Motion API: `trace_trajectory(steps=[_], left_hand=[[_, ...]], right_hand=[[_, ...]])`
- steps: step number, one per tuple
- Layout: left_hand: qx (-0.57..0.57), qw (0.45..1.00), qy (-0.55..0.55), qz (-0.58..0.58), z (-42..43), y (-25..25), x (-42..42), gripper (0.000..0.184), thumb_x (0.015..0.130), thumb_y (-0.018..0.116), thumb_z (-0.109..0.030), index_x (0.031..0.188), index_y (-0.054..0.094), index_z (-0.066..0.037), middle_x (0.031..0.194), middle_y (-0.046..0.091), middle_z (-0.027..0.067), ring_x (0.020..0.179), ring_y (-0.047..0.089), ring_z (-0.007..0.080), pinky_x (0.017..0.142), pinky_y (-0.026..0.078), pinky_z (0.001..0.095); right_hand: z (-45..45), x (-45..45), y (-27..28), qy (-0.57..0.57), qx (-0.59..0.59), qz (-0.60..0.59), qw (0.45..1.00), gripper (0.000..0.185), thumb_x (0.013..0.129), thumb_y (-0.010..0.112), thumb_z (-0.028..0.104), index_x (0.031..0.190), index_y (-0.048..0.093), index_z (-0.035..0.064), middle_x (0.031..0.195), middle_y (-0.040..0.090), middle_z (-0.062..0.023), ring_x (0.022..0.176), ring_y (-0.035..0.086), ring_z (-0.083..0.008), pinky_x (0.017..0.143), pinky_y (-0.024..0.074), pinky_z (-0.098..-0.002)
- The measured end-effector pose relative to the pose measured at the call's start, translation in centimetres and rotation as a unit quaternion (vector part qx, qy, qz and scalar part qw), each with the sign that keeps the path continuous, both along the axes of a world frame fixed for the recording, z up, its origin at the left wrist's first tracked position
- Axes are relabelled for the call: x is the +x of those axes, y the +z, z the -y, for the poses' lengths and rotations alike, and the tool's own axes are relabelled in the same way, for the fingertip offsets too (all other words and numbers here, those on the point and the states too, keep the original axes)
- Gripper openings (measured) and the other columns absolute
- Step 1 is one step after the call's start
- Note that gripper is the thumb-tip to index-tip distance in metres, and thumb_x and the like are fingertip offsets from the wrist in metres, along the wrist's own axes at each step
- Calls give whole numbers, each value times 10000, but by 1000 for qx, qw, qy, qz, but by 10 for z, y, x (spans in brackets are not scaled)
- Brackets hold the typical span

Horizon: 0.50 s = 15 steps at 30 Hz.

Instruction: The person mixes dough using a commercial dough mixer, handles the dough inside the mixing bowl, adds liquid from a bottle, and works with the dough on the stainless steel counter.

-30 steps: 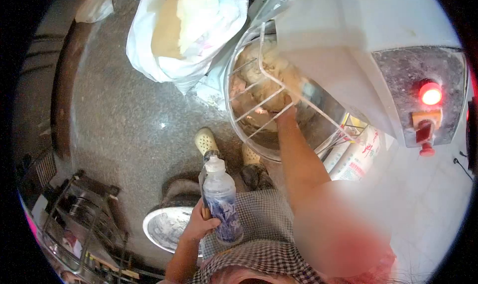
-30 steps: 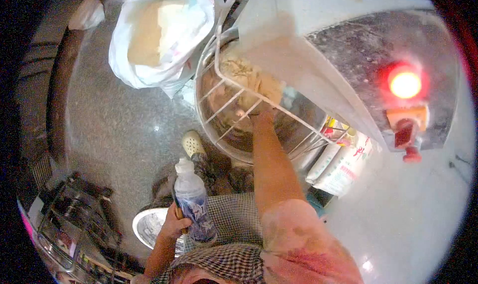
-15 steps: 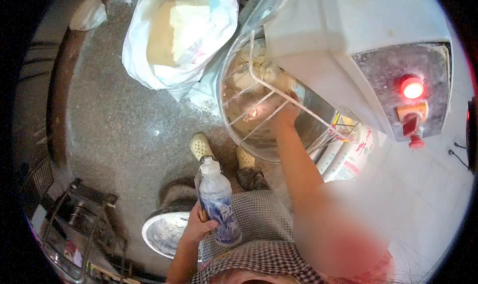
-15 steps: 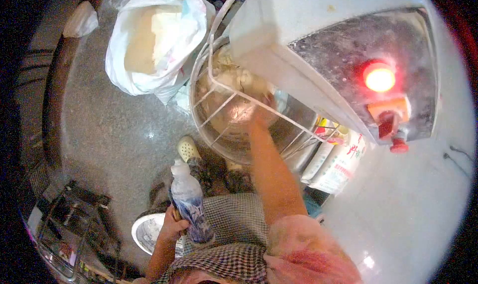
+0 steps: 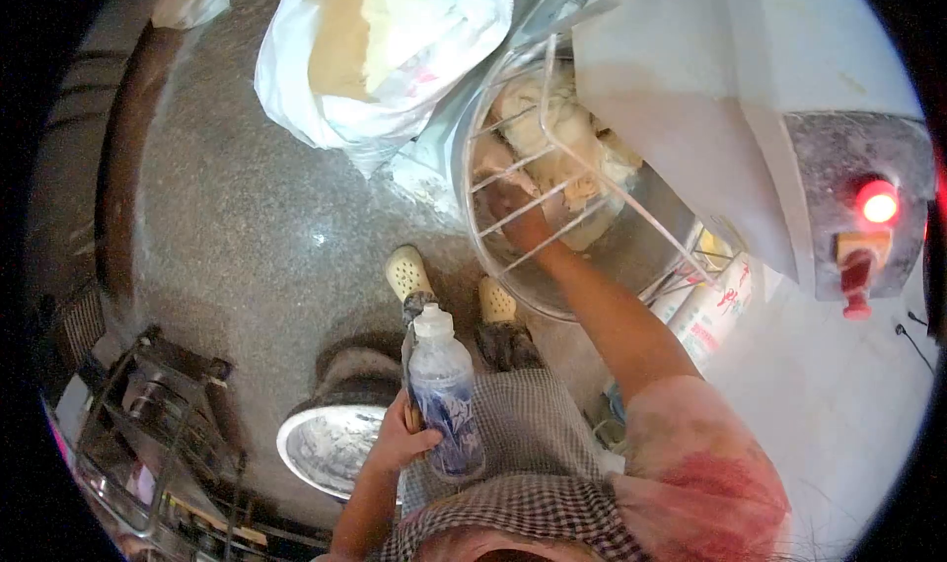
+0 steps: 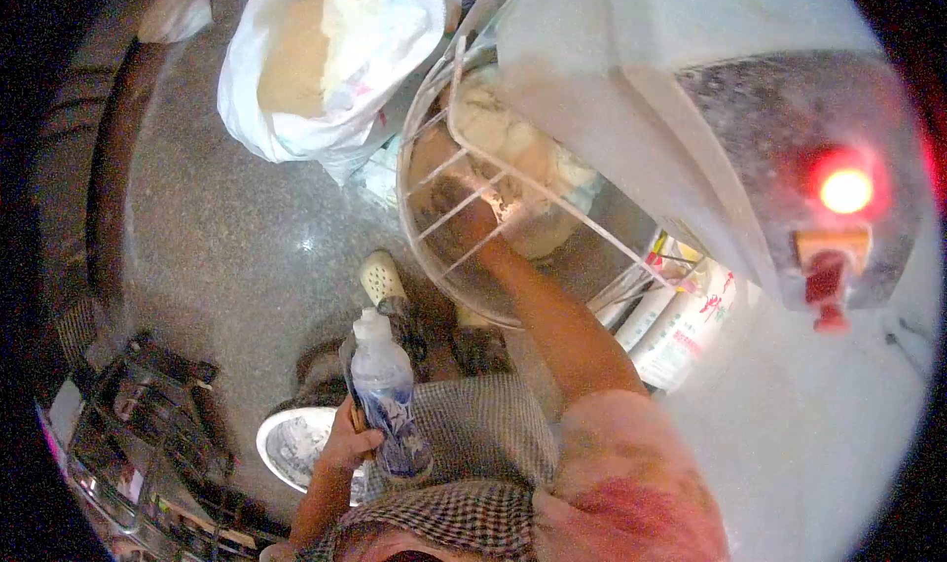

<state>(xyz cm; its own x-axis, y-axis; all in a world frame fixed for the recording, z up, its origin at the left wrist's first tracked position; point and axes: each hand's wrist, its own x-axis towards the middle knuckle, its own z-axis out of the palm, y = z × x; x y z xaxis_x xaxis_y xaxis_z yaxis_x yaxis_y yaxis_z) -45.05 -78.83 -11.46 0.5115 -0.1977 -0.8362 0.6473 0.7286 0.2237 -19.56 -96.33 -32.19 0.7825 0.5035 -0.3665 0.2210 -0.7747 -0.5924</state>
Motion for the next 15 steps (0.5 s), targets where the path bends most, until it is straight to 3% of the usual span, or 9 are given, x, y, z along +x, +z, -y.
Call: trace_trajectory(steps=[1,5,15], left_hand=[[3,1000,-4,1,0,-4,-3,904,508,825,-301,1211,354,18,1081,544,98,968,556,207,847,445,338],[0,999,40,-7,4,-18,-17,872,553,823,-257,1223,341,24,1094,528,111,1000,533,205,868,429,345],[0,999,31,-20,10,-43,-32,854,567,819,-229,1227,336,14,1101,525,102,1011,525,199,877,425,348]], right_hand=[[-15,9,-7,27,-4,72,997,298,856,461,241,1008,534,-5,914,562,-202,884,552,-311,793,423,-406],[-66,52,-34,22,-29,135,990,295,854,465,239,1009,536,-1,913,564,-193,875,551,-300,780,425,-399],[-74,49,-57,74,-40,69,994,286,849,474,234,1009,542,8,908,569,-172,853,550,-275,747,429,-383]])
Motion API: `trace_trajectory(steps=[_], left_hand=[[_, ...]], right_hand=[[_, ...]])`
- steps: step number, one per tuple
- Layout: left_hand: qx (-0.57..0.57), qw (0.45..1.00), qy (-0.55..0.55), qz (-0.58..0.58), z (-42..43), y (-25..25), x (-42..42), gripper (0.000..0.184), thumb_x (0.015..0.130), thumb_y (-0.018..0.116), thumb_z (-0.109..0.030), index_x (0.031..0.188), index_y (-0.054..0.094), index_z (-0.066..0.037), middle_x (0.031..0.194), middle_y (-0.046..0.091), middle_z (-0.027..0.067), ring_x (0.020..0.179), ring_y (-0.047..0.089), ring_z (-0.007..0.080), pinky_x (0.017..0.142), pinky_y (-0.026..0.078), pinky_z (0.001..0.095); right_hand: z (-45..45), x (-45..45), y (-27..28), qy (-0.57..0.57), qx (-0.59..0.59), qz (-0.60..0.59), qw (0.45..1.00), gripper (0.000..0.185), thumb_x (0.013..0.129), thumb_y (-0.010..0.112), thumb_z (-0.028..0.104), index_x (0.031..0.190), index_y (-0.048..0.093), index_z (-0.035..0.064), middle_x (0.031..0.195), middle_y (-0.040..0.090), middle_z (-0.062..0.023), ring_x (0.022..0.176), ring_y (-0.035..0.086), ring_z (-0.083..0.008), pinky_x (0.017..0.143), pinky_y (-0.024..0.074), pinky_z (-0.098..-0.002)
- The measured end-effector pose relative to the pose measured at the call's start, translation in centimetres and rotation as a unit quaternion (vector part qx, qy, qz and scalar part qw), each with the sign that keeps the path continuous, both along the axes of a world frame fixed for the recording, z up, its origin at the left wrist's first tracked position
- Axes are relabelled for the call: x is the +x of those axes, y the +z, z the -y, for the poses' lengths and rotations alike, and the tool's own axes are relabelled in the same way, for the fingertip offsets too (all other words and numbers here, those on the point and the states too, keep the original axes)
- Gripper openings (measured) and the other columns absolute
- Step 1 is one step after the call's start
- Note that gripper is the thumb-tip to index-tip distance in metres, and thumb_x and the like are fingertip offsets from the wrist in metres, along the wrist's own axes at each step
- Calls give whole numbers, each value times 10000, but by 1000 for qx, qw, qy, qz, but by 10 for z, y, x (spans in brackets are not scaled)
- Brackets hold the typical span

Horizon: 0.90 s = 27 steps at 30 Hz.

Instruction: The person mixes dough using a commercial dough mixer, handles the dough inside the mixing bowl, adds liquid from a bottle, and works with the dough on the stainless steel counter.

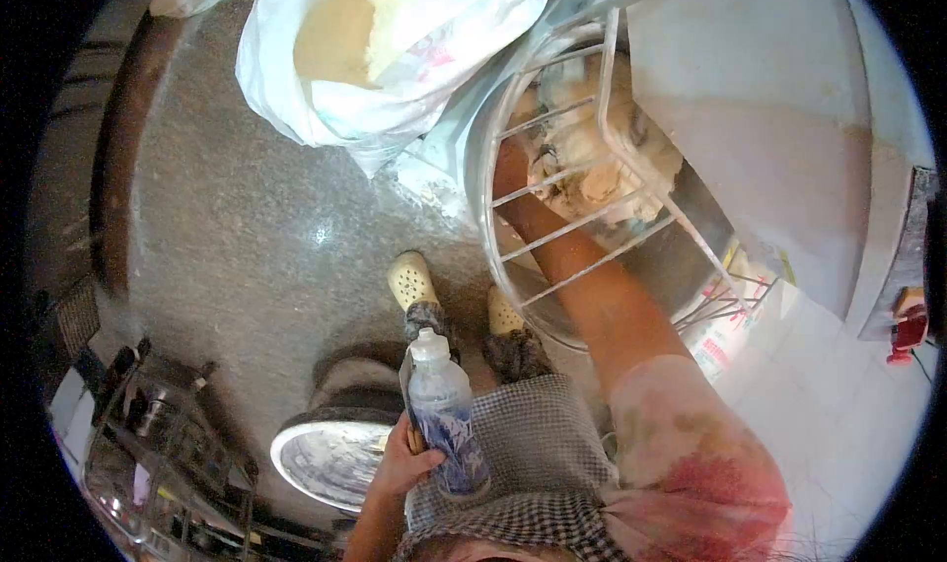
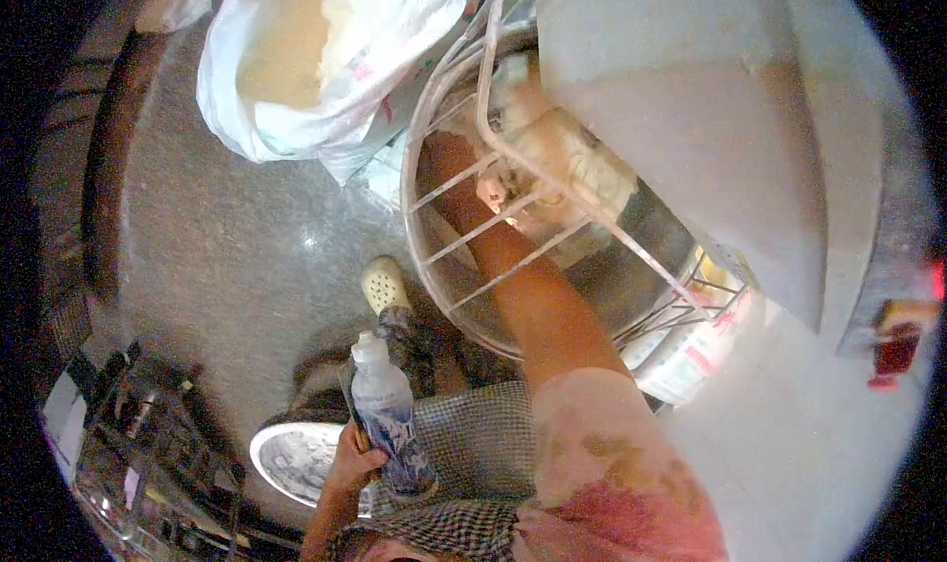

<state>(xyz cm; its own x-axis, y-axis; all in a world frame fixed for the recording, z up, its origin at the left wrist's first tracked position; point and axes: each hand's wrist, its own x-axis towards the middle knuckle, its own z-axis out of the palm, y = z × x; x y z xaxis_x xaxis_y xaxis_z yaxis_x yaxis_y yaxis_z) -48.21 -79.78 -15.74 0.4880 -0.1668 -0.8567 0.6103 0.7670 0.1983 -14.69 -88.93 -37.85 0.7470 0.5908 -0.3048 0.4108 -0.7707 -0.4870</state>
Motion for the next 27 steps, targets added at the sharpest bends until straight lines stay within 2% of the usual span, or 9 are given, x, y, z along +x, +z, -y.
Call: trace_trajectory(steps=[11,27], left_hand=[[7,998,53,40,6,10,8,848,575,814,-246,1222,337,24,1105,520,105,1006,524,197,869,423,336],[14,994,95,53,25,32,-9,805,575,814,-257,1199,377,7,1079,531,76,965,531,174,839,428,304]], right_hand=[[55,-55,10,21,-36,-134,990,276,844,484,229,1010,549,19,903,574,-148,828,549,-248,711,433,-365],[108,-78,31,-40,-117,-310,943,265,836,498,222,1012,558,34,896,581,-114,793,548,-208,659,440,-339]])
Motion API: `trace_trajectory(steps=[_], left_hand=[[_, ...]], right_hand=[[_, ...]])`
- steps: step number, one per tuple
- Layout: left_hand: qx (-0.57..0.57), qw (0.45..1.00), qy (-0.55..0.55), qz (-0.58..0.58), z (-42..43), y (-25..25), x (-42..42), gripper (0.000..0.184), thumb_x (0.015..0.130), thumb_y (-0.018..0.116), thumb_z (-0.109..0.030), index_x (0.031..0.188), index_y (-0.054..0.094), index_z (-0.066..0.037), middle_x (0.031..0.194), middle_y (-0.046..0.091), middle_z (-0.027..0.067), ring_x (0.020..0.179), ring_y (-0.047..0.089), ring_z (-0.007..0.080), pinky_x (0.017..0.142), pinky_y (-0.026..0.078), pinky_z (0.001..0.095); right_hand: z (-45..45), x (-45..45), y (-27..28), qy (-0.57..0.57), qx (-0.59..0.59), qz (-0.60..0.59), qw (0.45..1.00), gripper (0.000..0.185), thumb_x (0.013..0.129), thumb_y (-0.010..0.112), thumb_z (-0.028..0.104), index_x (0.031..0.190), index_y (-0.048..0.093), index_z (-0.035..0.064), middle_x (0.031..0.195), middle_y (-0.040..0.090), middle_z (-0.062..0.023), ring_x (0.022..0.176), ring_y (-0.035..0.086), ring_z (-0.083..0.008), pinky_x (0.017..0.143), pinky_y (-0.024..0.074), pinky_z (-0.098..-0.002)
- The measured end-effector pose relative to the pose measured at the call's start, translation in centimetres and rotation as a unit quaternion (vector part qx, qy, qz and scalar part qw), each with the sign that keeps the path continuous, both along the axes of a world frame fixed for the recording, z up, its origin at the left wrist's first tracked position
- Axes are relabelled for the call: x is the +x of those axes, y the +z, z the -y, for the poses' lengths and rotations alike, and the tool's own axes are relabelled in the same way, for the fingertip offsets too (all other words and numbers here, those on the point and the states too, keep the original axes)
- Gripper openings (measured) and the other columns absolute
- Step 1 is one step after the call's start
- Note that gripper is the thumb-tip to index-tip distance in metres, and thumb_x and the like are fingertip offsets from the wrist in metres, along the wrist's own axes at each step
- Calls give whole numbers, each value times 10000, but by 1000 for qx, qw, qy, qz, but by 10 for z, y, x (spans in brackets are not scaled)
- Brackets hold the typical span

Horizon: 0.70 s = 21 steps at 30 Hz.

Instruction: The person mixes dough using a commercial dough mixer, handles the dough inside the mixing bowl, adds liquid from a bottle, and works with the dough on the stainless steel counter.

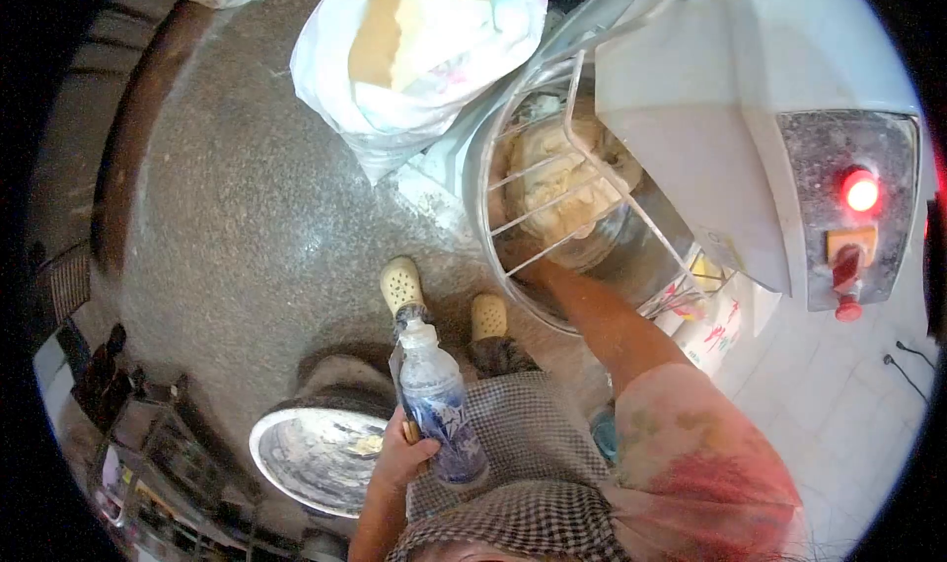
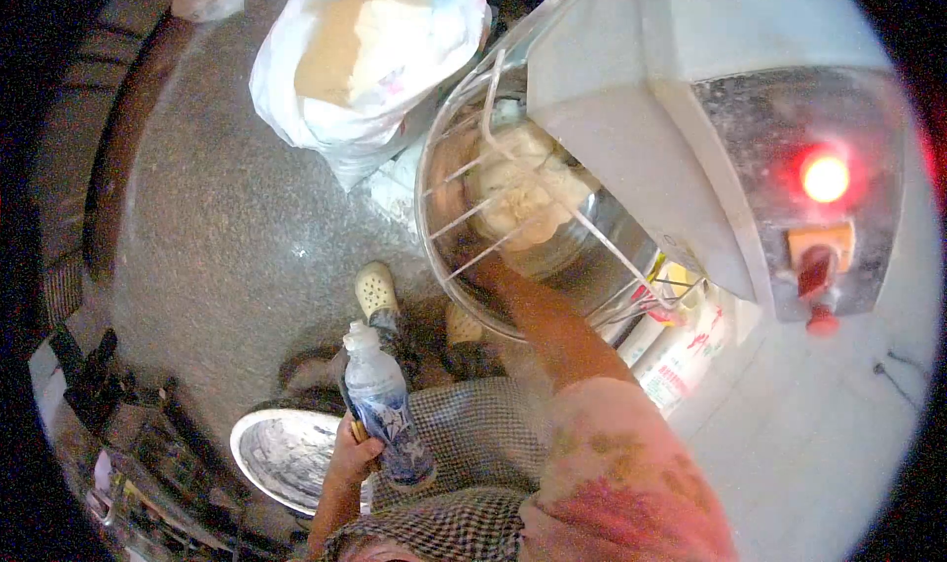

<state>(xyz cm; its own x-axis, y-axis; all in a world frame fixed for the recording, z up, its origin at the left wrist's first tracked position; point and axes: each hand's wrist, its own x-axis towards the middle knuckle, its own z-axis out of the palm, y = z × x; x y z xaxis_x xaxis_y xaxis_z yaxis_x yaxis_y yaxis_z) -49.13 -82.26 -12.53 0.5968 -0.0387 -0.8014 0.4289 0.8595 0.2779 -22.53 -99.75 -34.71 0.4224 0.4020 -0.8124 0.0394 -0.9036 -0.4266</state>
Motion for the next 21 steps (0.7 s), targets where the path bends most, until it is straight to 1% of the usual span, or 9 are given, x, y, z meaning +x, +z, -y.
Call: trace_trajectory(steps=[5,10,11,12,14,15,16,19,21], left_hand=[[21,999,-19,19,6,2,-4,792,586,808,-260,1195,380,9,1063,537,70,956,535,172,835,428,301],[-7,999,-29,36,0,35,19,748,616,788,-194,1207,374,6,1092,522,75,977,522,172,837,425,306],[-1,998,-43,51,0,32,16,736,630,774,-169,1215,363,6,1101,517,78,980,521,171,839,427,310],[-5,998,-41,56,-1,32,16,739,629,775,-167,1216,361,5,1099,518,79,980,521,171,840,428,311],[-16,997,-37,65,-1,33,19,746,626,776,-163,1219,356,5,1095,520,80,981,521,170,841,429,311],[-16,997,-40,61,-1,33,19,748,625,777,-163,1219,356,6,1095,520,81,982,521,170,842,430,311],[-17,997,-45,56,-2,34,18,750,623,778,-164,1219,356,6,1094,520,82,984,521,169,842,430,311],[-19,997,-48,48,-4,30,15,754,621,780,-165,1219,354,9,1093,519,85,986,520,172,846,428,314],[-14,997,-52,46,-6,26,14,759,621,781,-169,1220,352,11,1093,519,87,988,520,175,850,426,318]], right_hand=[[15,10,26,-134,-14,-120,984,261,833,503,220,1012,561,38,894,583,-103,782,548,-195,643,442,-331],[7,50,71,-386,52,-218,895,258,831,508,218,1012,564,43,892,586,-93,771,547,-183,627,444,-323],[-7,64,101,-394,33,-189,899,246,822,525,204,1012,563,53,897,584,-92,775,545,-191,625,444,-331],[2,73,110,-179,39,31,983,252,823,528,207,1025,553,57,902,582,-92,789,546,-195,632,445,-329],[10,89,116,-238,135,171,946,254,828,532,212,1025,549,54,907,581,-97,808,546,-201,646,444,-327],[8,99,113,-506,218,76,831,249,830,531,216,1013,555,47,905,581,-102,812,546,-202,654,442,-326],[8,105,108,-723,279,-26,631,247,833,531,219,1000,560,40,903,581,-106,816,546,-204,661,440,-326],[28,103,94,-700,338,-1,629,228,849,520,238,925,594,36,891,581,-113,827,542,-204,692,434,-326],[22,81,90,-495,171,252,814,194,830,544,212,888,601,36,891,577,-117,825,531,-208,693,427,-337]])
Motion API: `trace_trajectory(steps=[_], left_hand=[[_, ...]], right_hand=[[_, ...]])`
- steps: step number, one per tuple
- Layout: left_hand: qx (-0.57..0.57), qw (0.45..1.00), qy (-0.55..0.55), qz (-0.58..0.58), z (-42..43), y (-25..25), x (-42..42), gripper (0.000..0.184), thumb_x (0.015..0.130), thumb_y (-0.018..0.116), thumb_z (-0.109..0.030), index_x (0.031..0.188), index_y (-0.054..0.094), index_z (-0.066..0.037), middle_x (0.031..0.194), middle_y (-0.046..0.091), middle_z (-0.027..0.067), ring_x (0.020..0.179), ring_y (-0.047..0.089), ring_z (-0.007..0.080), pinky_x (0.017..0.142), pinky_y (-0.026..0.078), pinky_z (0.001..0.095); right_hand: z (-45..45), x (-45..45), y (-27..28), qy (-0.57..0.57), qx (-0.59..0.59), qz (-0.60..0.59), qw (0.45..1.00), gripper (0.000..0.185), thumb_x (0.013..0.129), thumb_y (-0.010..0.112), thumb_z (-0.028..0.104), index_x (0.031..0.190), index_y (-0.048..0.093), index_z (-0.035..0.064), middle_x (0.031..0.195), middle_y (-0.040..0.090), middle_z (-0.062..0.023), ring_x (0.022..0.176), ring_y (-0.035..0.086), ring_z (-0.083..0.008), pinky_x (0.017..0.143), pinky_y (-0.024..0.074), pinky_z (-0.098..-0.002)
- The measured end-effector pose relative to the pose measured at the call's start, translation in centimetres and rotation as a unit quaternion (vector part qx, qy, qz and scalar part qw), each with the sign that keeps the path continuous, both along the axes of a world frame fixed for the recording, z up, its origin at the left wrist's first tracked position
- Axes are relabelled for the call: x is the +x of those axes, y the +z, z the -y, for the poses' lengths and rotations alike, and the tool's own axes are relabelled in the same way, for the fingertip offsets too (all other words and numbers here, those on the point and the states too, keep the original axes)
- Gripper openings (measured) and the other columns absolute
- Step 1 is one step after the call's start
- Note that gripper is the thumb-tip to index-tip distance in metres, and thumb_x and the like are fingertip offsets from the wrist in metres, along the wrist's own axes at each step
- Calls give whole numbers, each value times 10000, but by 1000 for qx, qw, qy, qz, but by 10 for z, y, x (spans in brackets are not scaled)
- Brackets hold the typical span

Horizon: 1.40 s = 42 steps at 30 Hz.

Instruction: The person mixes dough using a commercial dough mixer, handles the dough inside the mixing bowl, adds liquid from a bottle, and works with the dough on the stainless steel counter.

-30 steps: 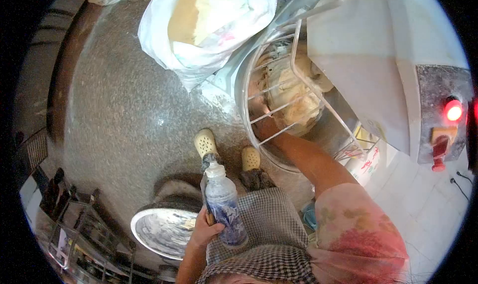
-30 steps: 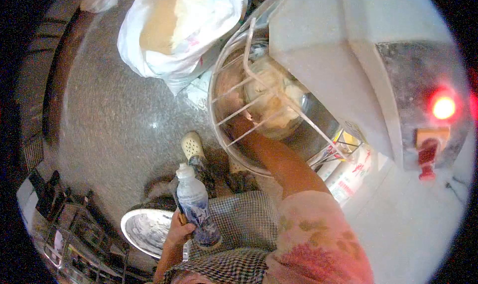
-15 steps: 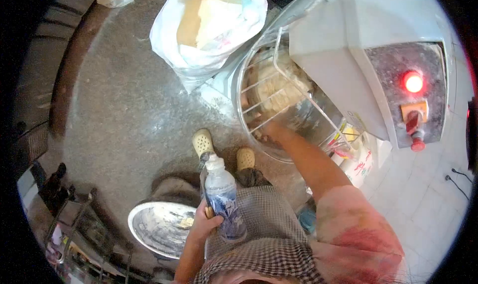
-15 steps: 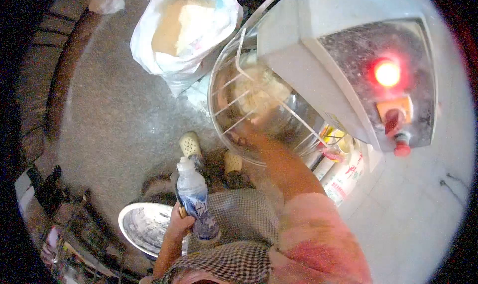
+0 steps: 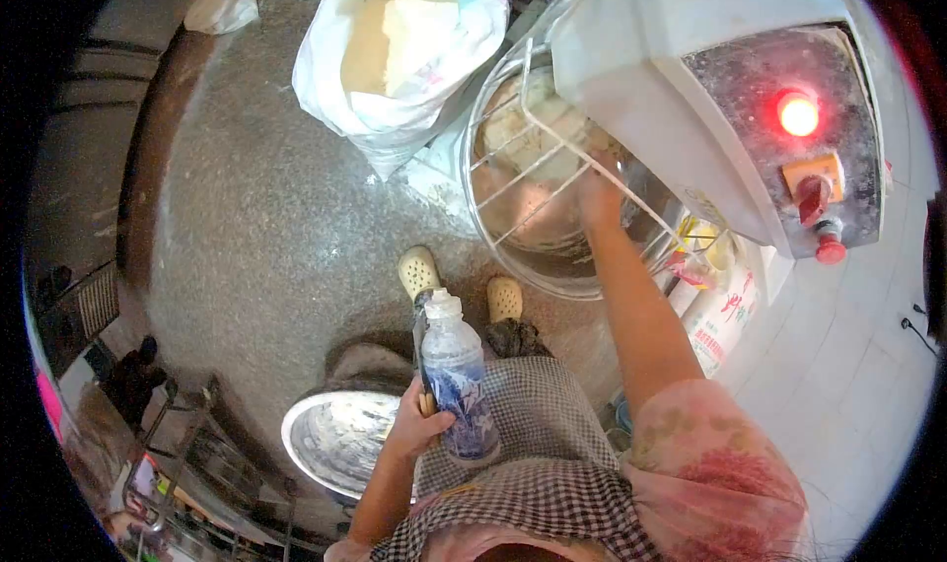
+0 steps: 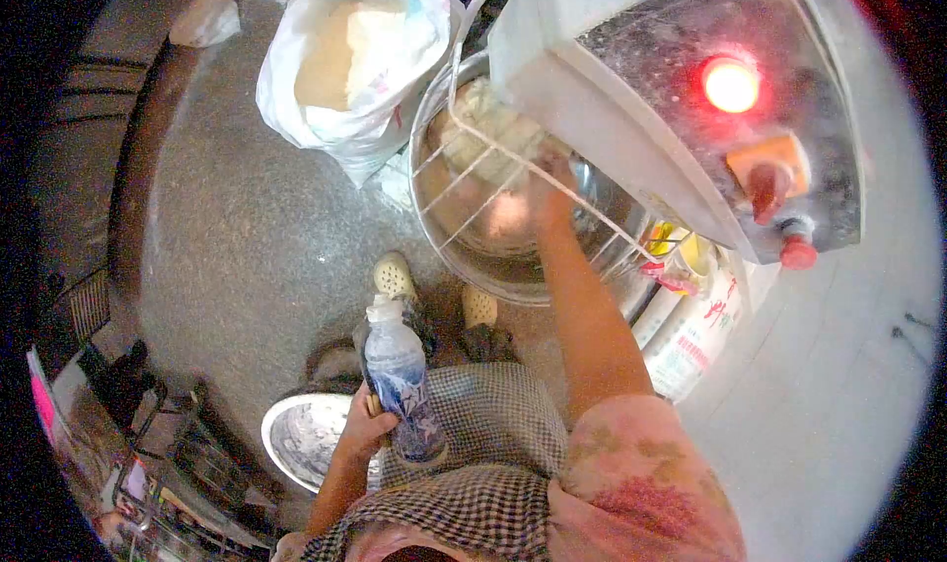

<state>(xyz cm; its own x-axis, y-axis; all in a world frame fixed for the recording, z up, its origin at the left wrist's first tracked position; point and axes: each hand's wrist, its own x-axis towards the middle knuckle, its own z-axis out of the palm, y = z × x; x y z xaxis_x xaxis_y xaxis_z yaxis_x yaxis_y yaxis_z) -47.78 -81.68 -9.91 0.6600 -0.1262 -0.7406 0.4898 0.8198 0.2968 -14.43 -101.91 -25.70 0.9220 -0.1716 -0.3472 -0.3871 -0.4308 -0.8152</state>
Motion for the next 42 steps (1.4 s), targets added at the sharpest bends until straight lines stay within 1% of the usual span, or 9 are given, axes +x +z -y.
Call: trace_trajectory(steps=[1,5,7,15,20,30,38,40,42], left_hand=[[5,1000,-6,-1,-1,-2,-1,762,621,782,-173,1221,350,12,1094,518,88,989,520,177,852,424,320],[20,999,-26,-10,-8,-12,-11,777,617,788,-192,1223,348,13,1100,516,93,998,518,185,859,418,327],[23,999,-27,-16,-12,-16,-12,778,617,790,-203,1221,352,15,1100,519,96,995,523,187,853,422,328],[22,995,8,-97,-18,-45,-28,792,603,791,-201,1218,344,22,1091,526,121,988,538,216,843,448,350],[11,996,22,-84,-14,-59,-33,807,598,791,-202,1225,336,24,1097,522,118,1000,532,216,855,435,349],[8,998,6,-54,-11,-45,-22,806,617,783,-197,1241,323,20,1122,508,110,1009,520,204,860,425,335],[25,999,16,-23,1,-29,-21,771,636,772,-199,1237,334,8,1093,522,84,973,526,174,841,429,317],[21,999,4,-31,2,-17,-17,755,642,769,-199,1233,346,5,1094,517,71,960,522,157,836,423,305],[36,999,-3,-14,2,-13,-14,754,642,769,-194,1234,346,3,1091,518,69,955,523,155,833,424,302]], right_hand=[[-10,-15,2,90,-176,57,979,178,821,556,199,869,604,35,892,575,-118,824,525,-210,693,423,-343],[-57,-54,-13,401,-132,3,907,163,749,573,84,890,586,3,900,568,-170,847,524,-256,735,419,-375],[-79,-49,-36,478,-153,24,865,173,754,564,91,901,582,3,905,567,-173,850,524,-262,739,419,-375],[-133,10,-103,449,-245,98,854,212,777,525,123,946,566,1,925,564,-187,862,527,-286,754,420,-376],[-131,0,-109,458,-244,90,850,238,791,500,143,973,556,0,937,562,-195,870,529,-300,764,421,-377],[-86,-67,-102,506,-189,-2,841,285,819,458,181,1025,538,1,954,559,-203,877,533,-320,777,423,-375],[-65,-77,-87,473,-126,-151,859,276,839,466,205,1037,533,24,901,559,-147,823,536,-261,745,435,-352],[-67,-74,-84,421,-74,-216,878,274,844,468,210,1040,532,30,888,559,-134,810,537,-247,737,438,-346],[-61,-67,-78,269,54,-338,900,272,849,470,216,1043,530,36,875,558,-120,796,538,-232,729,441,-340]])
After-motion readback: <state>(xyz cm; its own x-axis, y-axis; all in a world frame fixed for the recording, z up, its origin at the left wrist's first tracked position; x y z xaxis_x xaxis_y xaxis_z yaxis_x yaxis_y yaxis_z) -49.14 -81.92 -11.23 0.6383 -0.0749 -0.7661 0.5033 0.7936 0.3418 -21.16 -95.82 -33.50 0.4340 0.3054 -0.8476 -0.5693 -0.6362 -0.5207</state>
